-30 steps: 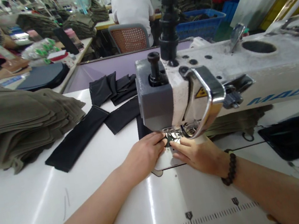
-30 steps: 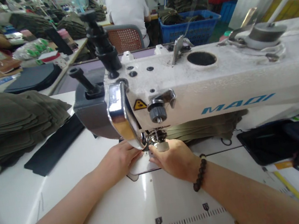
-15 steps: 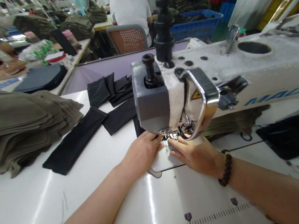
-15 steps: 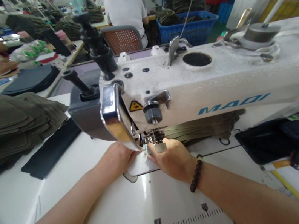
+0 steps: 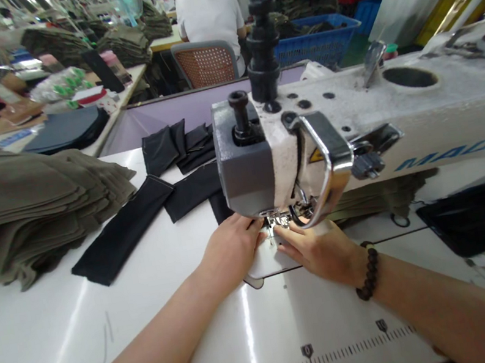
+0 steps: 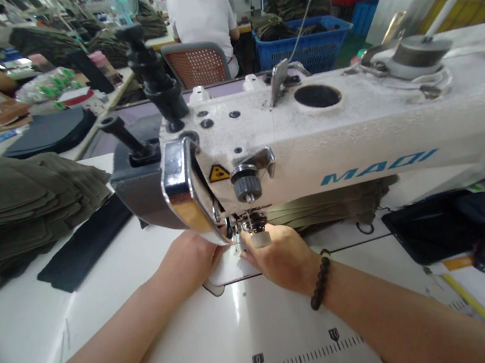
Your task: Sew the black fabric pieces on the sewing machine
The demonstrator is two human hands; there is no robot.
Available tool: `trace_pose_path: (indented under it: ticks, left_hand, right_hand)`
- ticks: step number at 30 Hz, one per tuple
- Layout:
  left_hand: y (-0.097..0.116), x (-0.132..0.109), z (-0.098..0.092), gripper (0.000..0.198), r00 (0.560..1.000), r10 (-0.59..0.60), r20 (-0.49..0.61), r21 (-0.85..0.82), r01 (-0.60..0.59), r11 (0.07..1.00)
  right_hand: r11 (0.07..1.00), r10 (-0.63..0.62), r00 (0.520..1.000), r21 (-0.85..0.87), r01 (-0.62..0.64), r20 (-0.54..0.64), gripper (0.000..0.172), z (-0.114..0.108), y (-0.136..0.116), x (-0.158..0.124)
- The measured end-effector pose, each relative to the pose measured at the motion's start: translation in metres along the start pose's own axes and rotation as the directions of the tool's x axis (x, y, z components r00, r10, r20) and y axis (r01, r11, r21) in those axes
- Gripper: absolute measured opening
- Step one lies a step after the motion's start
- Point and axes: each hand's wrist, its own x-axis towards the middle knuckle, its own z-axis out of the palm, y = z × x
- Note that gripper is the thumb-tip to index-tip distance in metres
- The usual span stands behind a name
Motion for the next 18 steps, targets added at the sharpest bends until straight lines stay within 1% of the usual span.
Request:
trace_pose_path:
  ticks: [3,5,9,12,14,16,18]
  left_hand:
    - [0.009,-0.007,-0.009,0.018,0.992,0.034,0.119,0.049,-0.040,0.998]
    - [0.015,-0.012,-0.013,0.022,0.983,0.085,0.163,0.043,-0.093,0.995]
    - [0.022,-0.016,-0.013,0.023,0.970,0.161,0.183,0.039,-0.171,0.984]
    - [0.022,-0.015,-0.013,0.023,0.968,0.163,0.192,0.058,-0.177,0.982]
    - [0.022,-0.015,-0.013,0.023,0.966,0.161,0.200,0.070,-0.178,0.981]
    - [0.023,-0.016,-0.014,0.022,0.961,0.179,0.210,0.052,-0.194,0.980]
    - [0.025,-0.019,-0.015,0.021,0.953,0.214,0.216,-0.002,-0.218,0.976]
  right_hand:
    - [0.994,-0.102,0.993,0.030,0.104,-0.060,0.025,-0.001,0.004,-0.002]
    - [0.985,-0.168,0.982,0.034,0.172,-0.086,0.027,-0.002,0.007,-0.003]
    - [0.980,-0.192,0.976,0.038,0.197,-0.103,0.024,-0.003,0.008,-0.002]
    - [0.977,-0.192,0.976,0.070,0.199,-0.098,0.024,-0.004,0.009,-0.002]
    - [0.971,-0.211,0.975,0.098,0.218,-0.075,0.024,-0.006,0.010,-0.003]
    - [0.954,-0.259,0.965,0.143,0.261,-0.034,0.023,-0.009,0.011,-0.005]
    - [0.929,-0.328,0.945,0.186,0.321,0.011,0.023,-0.012,0.011,-0.009]
